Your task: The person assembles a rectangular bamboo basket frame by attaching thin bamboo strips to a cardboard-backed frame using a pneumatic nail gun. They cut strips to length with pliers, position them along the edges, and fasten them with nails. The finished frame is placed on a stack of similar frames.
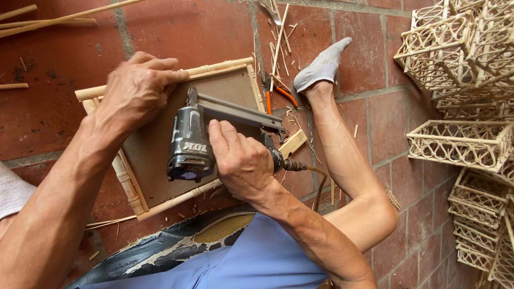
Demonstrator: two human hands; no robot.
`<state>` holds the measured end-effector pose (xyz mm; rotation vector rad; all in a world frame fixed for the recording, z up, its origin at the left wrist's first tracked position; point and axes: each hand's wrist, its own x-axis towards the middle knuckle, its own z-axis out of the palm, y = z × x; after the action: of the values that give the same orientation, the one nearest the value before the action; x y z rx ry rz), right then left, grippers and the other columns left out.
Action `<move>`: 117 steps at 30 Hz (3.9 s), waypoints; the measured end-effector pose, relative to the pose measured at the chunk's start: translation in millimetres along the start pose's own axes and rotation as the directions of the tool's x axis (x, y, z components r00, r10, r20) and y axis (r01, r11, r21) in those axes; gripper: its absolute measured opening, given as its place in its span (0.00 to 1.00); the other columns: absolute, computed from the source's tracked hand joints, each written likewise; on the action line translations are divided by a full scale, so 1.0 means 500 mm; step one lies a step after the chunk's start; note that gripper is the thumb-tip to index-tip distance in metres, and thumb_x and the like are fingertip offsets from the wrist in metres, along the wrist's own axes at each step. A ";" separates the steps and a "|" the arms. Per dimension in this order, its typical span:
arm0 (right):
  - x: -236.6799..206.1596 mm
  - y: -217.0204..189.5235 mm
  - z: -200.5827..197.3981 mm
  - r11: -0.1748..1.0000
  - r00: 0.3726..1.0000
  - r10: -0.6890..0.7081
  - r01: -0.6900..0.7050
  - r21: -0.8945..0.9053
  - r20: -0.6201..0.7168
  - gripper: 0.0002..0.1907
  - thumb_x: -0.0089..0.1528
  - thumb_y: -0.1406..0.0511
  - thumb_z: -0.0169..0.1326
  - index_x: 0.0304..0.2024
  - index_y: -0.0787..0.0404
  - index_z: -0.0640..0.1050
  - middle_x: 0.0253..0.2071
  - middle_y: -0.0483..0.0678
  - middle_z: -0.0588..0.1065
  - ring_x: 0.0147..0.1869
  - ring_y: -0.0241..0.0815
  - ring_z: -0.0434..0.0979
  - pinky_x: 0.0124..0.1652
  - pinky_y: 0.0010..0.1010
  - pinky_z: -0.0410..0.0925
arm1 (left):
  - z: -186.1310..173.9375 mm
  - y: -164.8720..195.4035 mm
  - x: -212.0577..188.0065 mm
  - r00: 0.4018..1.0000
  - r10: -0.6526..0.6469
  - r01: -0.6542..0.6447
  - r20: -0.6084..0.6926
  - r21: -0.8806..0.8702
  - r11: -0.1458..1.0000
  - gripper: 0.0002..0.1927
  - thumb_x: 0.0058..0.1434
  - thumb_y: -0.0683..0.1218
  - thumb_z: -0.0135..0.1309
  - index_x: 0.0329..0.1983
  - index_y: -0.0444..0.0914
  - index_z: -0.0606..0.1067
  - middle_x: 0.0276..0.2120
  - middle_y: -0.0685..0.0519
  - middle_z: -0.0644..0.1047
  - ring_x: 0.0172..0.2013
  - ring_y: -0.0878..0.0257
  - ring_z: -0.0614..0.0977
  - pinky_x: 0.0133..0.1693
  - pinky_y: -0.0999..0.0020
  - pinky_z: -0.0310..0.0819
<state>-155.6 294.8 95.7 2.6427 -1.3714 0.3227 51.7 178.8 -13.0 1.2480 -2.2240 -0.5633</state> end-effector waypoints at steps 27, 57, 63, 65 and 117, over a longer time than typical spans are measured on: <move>-0.011 0.056 -0.025 0.999 0.996 -0.052 0.052 0.006 0.075 0.22 0.62 0.70 0.54 0.57 0.76 0.74 0.50 0.60 0.77 0.36 0.44 0.78 0.33 0.32 0.72 | 0.042 0.008 -0.020 0.987 0.128 -0.086 -0.100 0.343 0.935 0.14 0.75 0.41 0.49 0.56 0.48 0.82 0.52 0.48 0.82 0.45 0.58 0.81 0.41 0.65 0.77; -0.011 0.084 0.063 0.985 0.986 -0.161 0.164 -0.059 0.049 0.20 0.65 0.70 0.55 0.58 0.75 0.74 0.50 0.60 0.76 0.38 0.41 0.78 0.30 0.27 0.69 | 0.067 -0.005 -0.013 0.979 0.057 -0.012 -0.194 0.226 0.974 0.13 0.72 0.41 0.57 0.51 0.53 0.84 0.44 0.56 0.82 0.41 0.62 0.76 0.42 0.66 0.71; -0.018 0.084 0.066 0.987 0.987 -0.150 0.153 -0.055 0.058 0.20 0.65 0.70 0.55 0.58 0.74 0.74 0.49 0.58 0.75 0.37 0.40 0.77 0.29 0.27 0.69 | 0.072 -0.010 -0.019 0.975 0.079 -0.028 -0.206 0.238 0.971 0.13 0.73 0.39 0.56 0.51 0.51 0.84 0.43 0.57 0.83 0.44 0.62 0.77 0.45 0.66 0.72; -0.020 0.084 0.067 0.986 0.986 -0.152 0.156 -0.053 0.062 0.20 0.65 0.70 0.55 0.59 0.74 0.74 0.49 0.57 0.75 0.37 0.39 0.77 0.30 0.27 0.68 | 0.077 -0.014 -0.023 0.977 0.071 -0.023 -0.202 0.228 0.973 0.12 0.73 0.40 0.56 0.50 0.51 0.84 0.44 0.56 0.83 0.43 0.62 0.77 0.44 0.65 0.72; -0.003 0.032 0.092 0.923 0.929 -0.366 0.369 -0.104 0.047 0.21 0.64 0.68 0.52 0.59 0.71 0.76 0.53 0.56 0.77 0.29 0.34 0.68 0.28 0.27 0.64 | -0.078 -0.083 -0.116 0.963 0.192 -0.143 -0.190 0.246 0.959 0.07 0.59 0.36 0.63 0.38 0.40 0.85 0.41 0.52 0.83 0.47 0.55 0.80 0.48 0.62 0.78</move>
<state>-164.2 276.4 51.4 2.7406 -0.8393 0.1580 128.3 205.0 -21.2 1.1526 -2.2294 -0.1012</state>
